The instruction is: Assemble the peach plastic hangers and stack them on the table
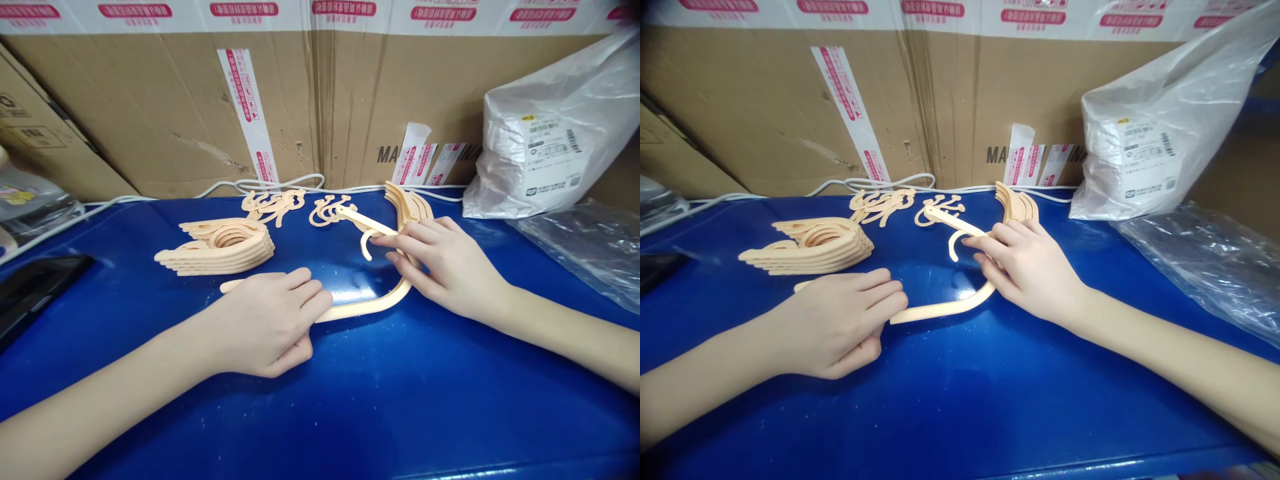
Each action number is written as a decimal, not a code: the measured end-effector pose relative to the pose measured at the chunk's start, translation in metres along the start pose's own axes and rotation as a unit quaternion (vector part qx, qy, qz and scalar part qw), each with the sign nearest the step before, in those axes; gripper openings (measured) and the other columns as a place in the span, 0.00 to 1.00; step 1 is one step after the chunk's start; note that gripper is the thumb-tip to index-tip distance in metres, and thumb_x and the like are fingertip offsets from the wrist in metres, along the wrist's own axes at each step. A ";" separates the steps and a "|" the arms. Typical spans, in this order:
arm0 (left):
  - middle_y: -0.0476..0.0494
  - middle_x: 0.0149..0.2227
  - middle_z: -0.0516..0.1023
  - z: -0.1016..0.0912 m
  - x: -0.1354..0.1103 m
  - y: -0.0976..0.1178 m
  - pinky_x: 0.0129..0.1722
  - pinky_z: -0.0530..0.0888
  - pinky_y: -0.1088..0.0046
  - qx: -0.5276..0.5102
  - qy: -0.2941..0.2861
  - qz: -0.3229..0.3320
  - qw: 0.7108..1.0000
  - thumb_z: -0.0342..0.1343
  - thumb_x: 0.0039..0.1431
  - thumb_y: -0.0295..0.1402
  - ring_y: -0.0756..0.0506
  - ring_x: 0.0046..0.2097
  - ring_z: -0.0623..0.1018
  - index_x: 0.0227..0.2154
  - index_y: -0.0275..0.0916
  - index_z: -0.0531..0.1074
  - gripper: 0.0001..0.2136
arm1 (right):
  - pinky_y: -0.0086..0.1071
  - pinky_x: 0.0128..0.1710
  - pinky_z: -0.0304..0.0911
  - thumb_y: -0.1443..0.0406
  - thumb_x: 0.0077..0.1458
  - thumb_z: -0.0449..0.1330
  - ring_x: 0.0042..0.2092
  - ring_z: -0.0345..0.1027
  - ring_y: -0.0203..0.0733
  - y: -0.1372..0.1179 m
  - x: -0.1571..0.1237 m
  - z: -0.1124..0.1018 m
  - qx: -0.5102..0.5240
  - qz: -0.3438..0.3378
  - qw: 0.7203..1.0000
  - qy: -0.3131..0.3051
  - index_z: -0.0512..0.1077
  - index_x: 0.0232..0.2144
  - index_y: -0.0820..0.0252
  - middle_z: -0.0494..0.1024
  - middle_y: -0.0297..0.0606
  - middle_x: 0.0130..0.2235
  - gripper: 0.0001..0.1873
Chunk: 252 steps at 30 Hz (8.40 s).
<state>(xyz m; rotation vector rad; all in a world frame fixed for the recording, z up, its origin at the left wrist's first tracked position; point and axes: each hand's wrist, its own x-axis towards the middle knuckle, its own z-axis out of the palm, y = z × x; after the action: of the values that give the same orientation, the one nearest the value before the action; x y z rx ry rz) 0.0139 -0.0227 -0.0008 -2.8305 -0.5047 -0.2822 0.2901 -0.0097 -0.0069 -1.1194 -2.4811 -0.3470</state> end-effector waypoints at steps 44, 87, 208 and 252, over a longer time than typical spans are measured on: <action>0.43 0.38 0.73 0.005 0.005 0.005 0.35 0.66 0.64 -0.103 0.004 -0.084 0.991 0.51 0.63 0.38 0.42 0.39 0.72 0.35 0.37 0.64 0.09 | 0.36 0.37 0.52 0.63 0.64 0.54 0.38 0.74 0.41 0.001 0.000 0.005 0.019 0.004 1.000 0.001 0.75 0.44 0.59 0.81 0.36 0.39 0.12; 0.43 0.48 0.75 0.006 0.006 0.011 0.42 0.72 0.64 -0.092 0.006 -0.050 0.994 0.47 0.64 0.26 0.43 0.43 0.74 0.49 0.37 0.69 0.13 | 0.36 0.40 0.53 0.61 0.62 0.55 0.36 0.73 0.40 0.001 -0.002 0.004 0.048 0.020 0.998 -0.036 0.69 0.39 0.58 0.79 0.35 0.36 0.07; 0.44 0.38 0.82 0.011 0.005 -0.018 0.34 0.70 0.64 0.083 -0.002 -0.186 0.979 0.51 0.65 0.29 0.40 0.37 0.73 0.41 0.39 0.78 0.10 | 0.38 0.40 0.57 0.62 0.67 0.47 0.36 0.66 0.43 0.015 0.007 -0.009 -0.027 -0.137 0.986 -0.092 0.75 0.34 0.60 0.74 0.39 0.31 0.18; 0.41 0.63 0.60 0.006 0.009 0.013 0.64 0.52 0.43 -0.279 -0.038 -0.227 0.932 0.44 0.69 0.37 0.40 0.67 0.56 0.37 0.42 0.63 0.06 | 0.33 0.28 0.59 0.71 0.66 0.42 0.31 0.66 0.42 -0.001 0.004 0.000 -0.087 -0.165 0.982 0.027 0.69 0.34 0.64 0.73 0.41 0.31 0.16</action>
<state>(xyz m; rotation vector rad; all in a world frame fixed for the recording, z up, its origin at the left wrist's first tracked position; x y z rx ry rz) 0.0278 -0.0298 -0.0072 -3.2312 -1.2846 -0.4656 0.2867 -0.0079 -0.0049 -0.7423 -2.6266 -0.6896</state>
